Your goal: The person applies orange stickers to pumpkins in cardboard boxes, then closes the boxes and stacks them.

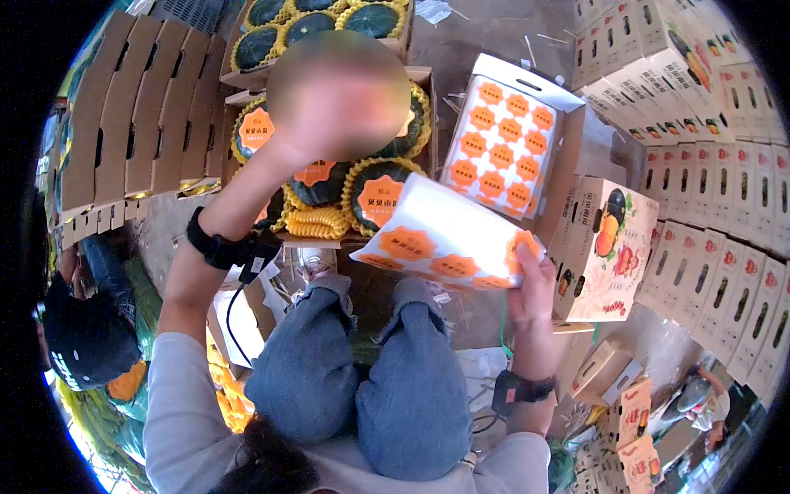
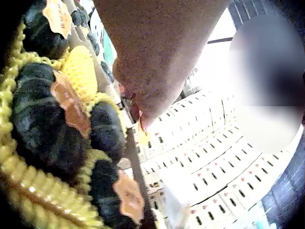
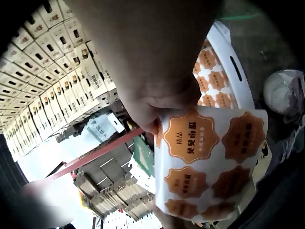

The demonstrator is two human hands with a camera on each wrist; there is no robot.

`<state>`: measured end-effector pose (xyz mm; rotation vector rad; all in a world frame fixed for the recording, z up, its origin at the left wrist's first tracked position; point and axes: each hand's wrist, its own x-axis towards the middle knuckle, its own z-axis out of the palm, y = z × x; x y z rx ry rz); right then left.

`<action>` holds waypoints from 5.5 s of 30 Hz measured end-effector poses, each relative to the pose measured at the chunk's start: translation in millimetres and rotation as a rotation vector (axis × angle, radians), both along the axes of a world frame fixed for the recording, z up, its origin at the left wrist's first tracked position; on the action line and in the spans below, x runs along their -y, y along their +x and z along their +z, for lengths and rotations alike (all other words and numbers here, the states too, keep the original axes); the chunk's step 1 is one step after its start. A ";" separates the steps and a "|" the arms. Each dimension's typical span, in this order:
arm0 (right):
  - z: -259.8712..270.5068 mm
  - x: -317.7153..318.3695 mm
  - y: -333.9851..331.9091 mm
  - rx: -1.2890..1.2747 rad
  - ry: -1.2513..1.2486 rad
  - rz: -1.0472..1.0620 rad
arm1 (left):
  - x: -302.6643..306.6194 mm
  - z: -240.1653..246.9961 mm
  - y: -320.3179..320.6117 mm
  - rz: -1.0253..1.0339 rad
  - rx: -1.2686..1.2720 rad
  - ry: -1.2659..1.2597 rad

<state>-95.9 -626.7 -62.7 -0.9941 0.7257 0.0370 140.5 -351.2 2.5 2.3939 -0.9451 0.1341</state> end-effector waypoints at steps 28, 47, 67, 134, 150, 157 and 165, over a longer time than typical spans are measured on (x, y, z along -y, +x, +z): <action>-173.3 103.4 -252.3 -0.897 -1.386 0.375 | -15.2 3.0 -49.8 -0.232 0.100 0.599; 209.5 43.8 -282.0 0.697 -0.158 -0.277 | -43.8 103.1 -124.1 -0.351 -0.481 -0.367; -5.3 -51.8 67.2 0.327 0.058 0.287 | -146.9 55.0 -160.8 0.316 -0.689 -0.471; 7.1 -118.8 213.2 0.314 -0.374 0.393 | -222.2 -72.5 -32.6 0.525 -0.861 -0.971; 4.8 -108.2 177.3 0.079 -0.730 0.558 | -211.8 -37.4 -70.1 0.539 -1.156 -1.037; 17.5 -118.7 123.3 0.065 -0.549 0.523 | -261.2 -44.0 -147.0 0.687 -0.625 -0.578; 27.2 -124.6 122.6 -0.007 -0.249 0.436 | -240.1 -27.7 -191.4 0.518 -1.386 -0.824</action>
